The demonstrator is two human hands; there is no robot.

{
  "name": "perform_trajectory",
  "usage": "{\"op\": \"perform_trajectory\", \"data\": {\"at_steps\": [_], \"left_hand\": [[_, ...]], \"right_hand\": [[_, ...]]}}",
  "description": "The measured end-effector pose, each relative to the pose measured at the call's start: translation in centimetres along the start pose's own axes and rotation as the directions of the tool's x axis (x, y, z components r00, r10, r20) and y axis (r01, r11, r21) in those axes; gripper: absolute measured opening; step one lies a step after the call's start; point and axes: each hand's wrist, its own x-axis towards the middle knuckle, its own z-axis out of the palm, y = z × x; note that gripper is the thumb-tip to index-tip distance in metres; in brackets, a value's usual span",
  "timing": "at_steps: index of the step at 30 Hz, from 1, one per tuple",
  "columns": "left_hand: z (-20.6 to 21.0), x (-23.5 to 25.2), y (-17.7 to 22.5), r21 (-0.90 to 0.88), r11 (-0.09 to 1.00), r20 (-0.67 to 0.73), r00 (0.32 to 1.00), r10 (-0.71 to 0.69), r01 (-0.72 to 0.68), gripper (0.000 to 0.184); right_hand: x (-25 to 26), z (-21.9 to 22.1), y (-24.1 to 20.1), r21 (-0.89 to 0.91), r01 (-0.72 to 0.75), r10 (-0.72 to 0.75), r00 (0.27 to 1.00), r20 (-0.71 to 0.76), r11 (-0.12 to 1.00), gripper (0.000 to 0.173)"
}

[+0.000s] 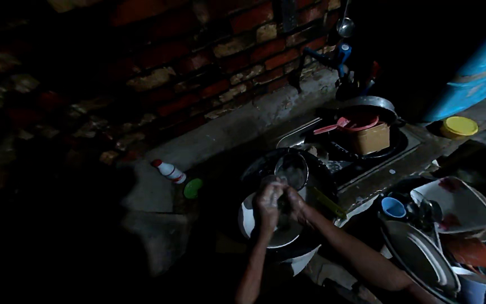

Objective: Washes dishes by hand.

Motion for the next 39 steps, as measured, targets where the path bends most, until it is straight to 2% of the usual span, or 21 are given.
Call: {"op": "perform_trajectory", "data": {"at_steps": [2, 3, 5, 7, 12, 14, 16, 17, 19, 20, 22, 23, 25, 26, 27, 30, 31, 34, 36, 38, 39], "left_hand": [[1.4, -0.7, 0.1, 0.160, 0.975, -0.032, 0.986, 0.163, -0.156, 0.014], [1.7, -0.4, -0.2, 0.143, 0.973, -0.059, 0.980, 0.191, -0.181, 0.014], [1.6, 1.1, -0.9, -0.020, 0.988, -0.098, 0.983, 0.154, -0.156, 0.016], [1.6, 2.2, -1.5, -0.141, 0.984, -0.100, 0.990, 0.098, -0.111, 0.023], [3.8, -0.3, 0.8, 0.026, 0.983, -0.026, 0.983, 0.180, -0.180, 0.039], [3.2, 0.9, 0.5, -0.063, 0.989, -0.007, 0.991, 0.136, -0.136, 0.042], [2.4, 3.3, -0.7, -0.167, 0.977, -0.095, 0.988, 0.119, -0.134, 0.037], [2.2, 4.3, -0.8, -0.190, 0.973, -0.155, 0.982, 0.105, -0.134, 0.031], [1.8, 5.5, 0.2, -0.123, 0.988, -0.184, 0.980, 0.073, -0.097, 0.022], [1.5, 5.6, 1.5, -0.003, 0.999, -0.138, 0.990, 0.031, -0.032, 0.020], [1.3, 5.0, 4.1, 0.240, 0.970, -0.050, 0.998, -0.037, 0.048, 0.024], [1.4, 4.6, 4.0, 0.211, 0.977, -0.075, 0.997, -0.015, 0.030, 0.024], [1.8, 4.8, 1.8, -0.086, 0.994, -0.203, 0.978, 0.052, -0.071, 0.021], [1.9, 5.1, 1.1, -0.221, 0.972, -0.241, 0.970, 0.030, -0.085, 0.022], [2.0, 5.3, 0.6, -0.271, 0.959, -0.249, 0.968, 0.015, -0.084, 0.023], [1.5, 5.1, 1.7, -0.072, 0.997, -0.093, 0.996, -0.009, 0.003, 0.021], [1.6, 5.0, 1.7, -0.089, 0.996, -0.086, 0.996, -0.033, 0.025, 0.021], [1.9, 5.6, 0.3, -0.342, 0.937, -0.197, 0.970, -0.145, 0.071, 0.025], [1.9, 5.6, -0.2, -0.227, 0.972, -0.147, 0.984, -0.100, 0.065, 0.022], [2.0, 5.5, -0.1, -0.056, 0.997, -0.059, 0.996, -0.063, 0.059, 0.021], [2.2, 5.4, -0.3, -0.097, 0.993, -0.081, 0.994, -0.077, 0.069, 0.021]], "right_hand": [[-0.5, -0.5, -0.3, -0.034, 0.171, -0.166, 0.980, 0.112, 0.985, 0.047], [-0.4, -0.9, -0.4, -0.062, 0.257, -0.242, 0.953, 0.181, 0.964, 0.049], [-0.2, -1.2, -0.8, -0.099, 0.363, -0.326, 0.906, 0.270, 0.927, 0.053], [0.0, -1.2, -1.1, -0.082, 0.385, -0.348, 0.892, 0.287, 0.919, 0.052], [0.2, -1.7, -3.1, -0.080, 0.429, -0.398, 0.881, 0.257, 0.900, 0.051], [-0.1, -1.7, -3.2, -0.086, 0.442, -0.400, 0.866, 0.300, 0.893, 0.051], [-0.2, -1.9, -2.5, -0.028, 0.419, -0.381, 0.849, 0.365, 0.907, 0.056], [-0.3, -2.0, -2.2, 0.000, 0.397, -0.365, 0.844, 0.393, 0.918, 0.061], [-0.2, -2.2, -1.9, -0.062, 0.439, -0.364, 0.807, 0.465, 0.896, 0.098], [-0.4, -2.4, -2.0, -0.161, 0.491, -0.362, 0.793, 0.489, 0.856, 0.113], [-0.7, -2.5, -2.2, -0.373, 0.593, -0.383, 0.776, 0.502, 0.714, 0.122], [-0.9, -2.7, -2.2, -0.373, 0.621, -0.400, 0.756, 0.518, 0.689, 0.125], [-0.9, -2.8, -2.5, -0.207, 0.622, -0.435, 0.712, 0.551, 0.755, 0.133], [-1.0, -2.7, -2.6, -0.137, 0.594, -0.440, 0.714, 0.546, 0.793, 0.136], [-1.0, -2.6, -2.5, -0.123, 0.583, -0.437, 0.716, 0.545, 0.803, 0.138], [-0.9, -2.4, -2.2, -0.326, 0.634, -0.444, 0.746, 0.497, 0.701, 0.130], [-0.8, -2.5, -2.1, -0.328, 0.645, -0.454, 0.739, 0.498, 0.690, 0.126], [-0.3, -2.5, -1.9, -0.118, 0.559, -0.435, 0.745, 0.506, 0.821, 0.128], [-0.3, -2.6, -1.5, -0.159, 0.530, -0.402, 0.778, 0.483, 0.833, 0.129], [-0.1, -2.6, -1.3, -0.292, 0.586, -0.420, 0.777, 0.469, 0.756, 0.130], [-0.1, -2.8, -1.4, -0.292, 0.590, -0.418, 0.772, 0.479, 0.753, 0.130]]}}
